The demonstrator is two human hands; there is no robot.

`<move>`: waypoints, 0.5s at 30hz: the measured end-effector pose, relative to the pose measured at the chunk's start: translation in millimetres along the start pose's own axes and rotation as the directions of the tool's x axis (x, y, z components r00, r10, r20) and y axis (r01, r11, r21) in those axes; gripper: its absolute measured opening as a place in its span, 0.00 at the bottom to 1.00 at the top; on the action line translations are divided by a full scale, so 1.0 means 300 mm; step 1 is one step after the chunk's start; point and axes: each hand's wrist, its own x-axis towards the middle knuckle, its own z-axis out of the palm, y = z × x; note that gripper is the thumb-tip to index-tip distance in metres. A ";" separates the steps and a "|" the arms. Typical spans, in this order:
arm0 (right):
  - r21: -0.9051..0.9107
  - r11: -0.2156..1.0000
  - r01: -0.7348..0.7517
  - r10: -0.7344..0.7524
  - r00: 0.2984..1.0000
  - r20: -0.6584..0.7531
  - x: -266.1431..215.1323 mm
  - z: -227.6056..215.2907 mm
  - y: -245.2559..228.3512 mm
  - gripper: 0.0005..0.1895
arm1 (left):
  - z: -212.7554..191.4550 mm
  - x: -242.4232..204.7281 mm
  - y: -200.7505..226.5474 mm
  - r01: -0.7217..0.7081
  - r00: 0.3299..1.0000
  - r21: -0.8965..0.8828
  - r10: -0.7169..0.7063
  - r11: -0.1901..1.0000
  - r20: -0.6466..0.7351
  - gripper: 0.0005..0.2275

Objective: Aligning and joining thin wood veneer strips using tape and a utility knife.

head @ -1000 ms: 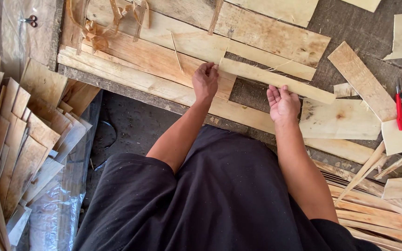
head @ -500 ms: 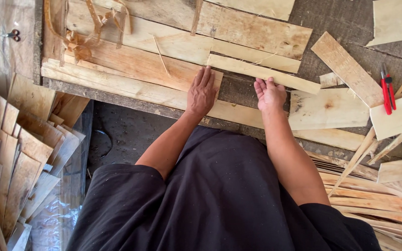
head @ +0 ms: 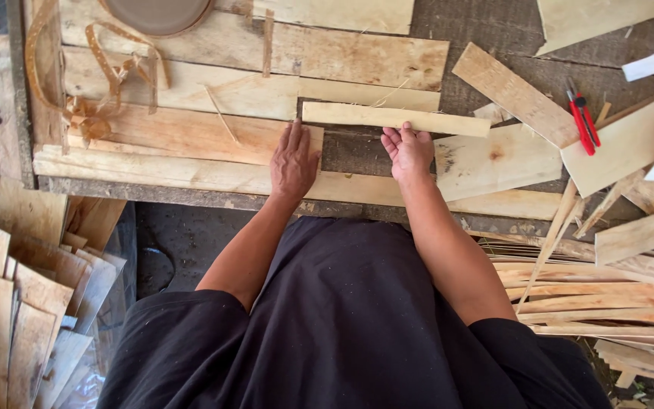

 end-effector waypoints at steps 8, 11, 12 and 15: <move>0.156 0.961 0.228 -0.190 0.955 -0.228 0.107 -0.270 -0.322 0.13 | 0.083 -0.037 -0.035 -0.078 0.993 0.069 0.083 0.995 -0.081 0.28; -0.020 0.942 0.334 -0.322 0.890 -0.324 0.252 -0.486 -0.454 0.14 | 0.119 -0.047 -0.048 -0.058 0.996 0.153 0.068 0.987 -0.064 0.31; -0.020 0.942 0.335 -0.323 0.889 -0.325 0.223 -0.497 -0.506 0.14 | 0.102 -0.047 -0.033 -0.059 0.996 0.152 0.069 0.987 -0.064 0.31; -0.458 0.865 0.207 -0.396 0.841 -0.369 0.128 -0.520 -0.643 0.17 | 0.065 -0.052 0.003 0.032 0.999 0.181 -0.029 0.983 -0.016 0.33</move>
